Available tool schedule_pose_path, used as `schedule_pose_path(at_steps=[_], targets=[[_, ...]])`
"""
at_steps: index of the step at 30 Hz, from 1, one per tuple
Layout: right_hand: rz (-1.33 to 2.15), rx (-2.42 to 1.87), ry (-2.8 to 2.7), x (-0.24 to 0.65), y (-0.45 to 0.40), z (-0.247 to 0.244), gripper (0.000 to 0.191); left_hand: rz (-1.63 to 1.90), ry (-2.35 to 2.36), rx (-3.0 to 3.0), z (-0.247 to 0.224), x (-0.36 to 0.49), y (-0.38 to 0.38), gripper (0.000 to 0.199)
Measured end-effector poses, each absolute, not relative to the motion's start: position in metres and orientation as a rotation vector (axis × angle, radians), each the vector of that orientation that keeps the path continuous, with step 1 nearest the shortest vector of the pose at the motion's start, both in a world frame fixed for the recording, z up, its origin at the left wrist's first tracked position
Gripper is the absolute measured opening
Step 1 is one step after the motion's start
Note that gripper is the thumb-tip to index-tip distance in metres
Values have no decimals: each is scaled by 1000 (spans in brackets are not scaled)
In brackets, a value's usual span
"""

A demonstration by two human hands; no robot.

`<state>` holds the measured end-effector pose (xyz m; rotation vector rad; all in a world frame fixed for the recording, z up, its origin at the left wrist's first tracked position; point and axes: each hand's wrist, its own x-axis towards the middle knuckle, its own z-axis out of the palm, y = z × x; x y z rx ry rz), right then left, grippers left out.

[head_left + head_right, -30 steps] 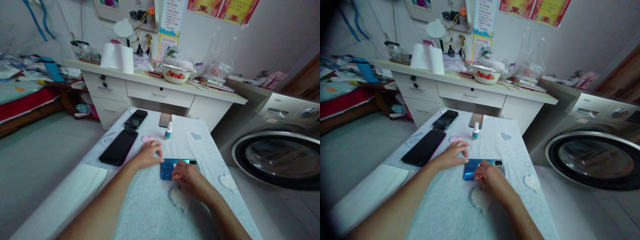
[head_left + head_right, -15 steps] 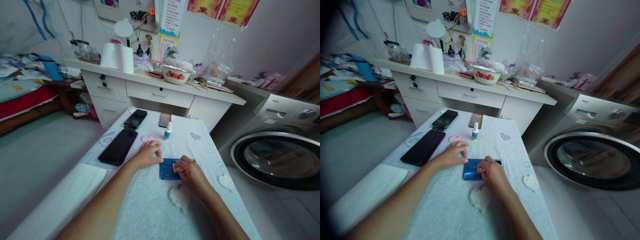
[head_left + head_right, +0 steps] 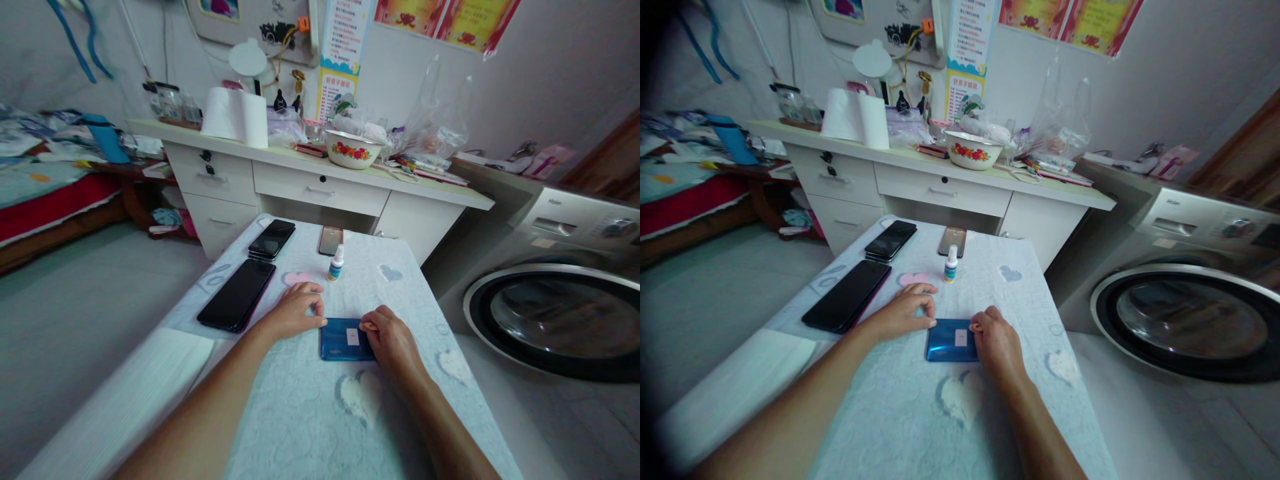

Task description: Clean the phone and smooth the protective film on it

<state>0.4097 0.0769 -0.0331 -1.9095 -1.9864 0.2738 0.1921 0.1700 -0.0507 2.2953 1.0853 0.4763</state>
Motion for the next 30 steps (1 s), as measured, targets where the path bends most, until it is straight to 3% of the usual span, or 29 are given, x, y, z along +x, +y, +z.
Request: schedule_pose_path(at_steps=[17,30], targets=[[406,-1657,-2119,397,75,-38,19,466,1091,2309,-50,193,169,14],[320,-1806,-2056,395,79,-36,19,472,1085,2313,-54,193,171,15]])
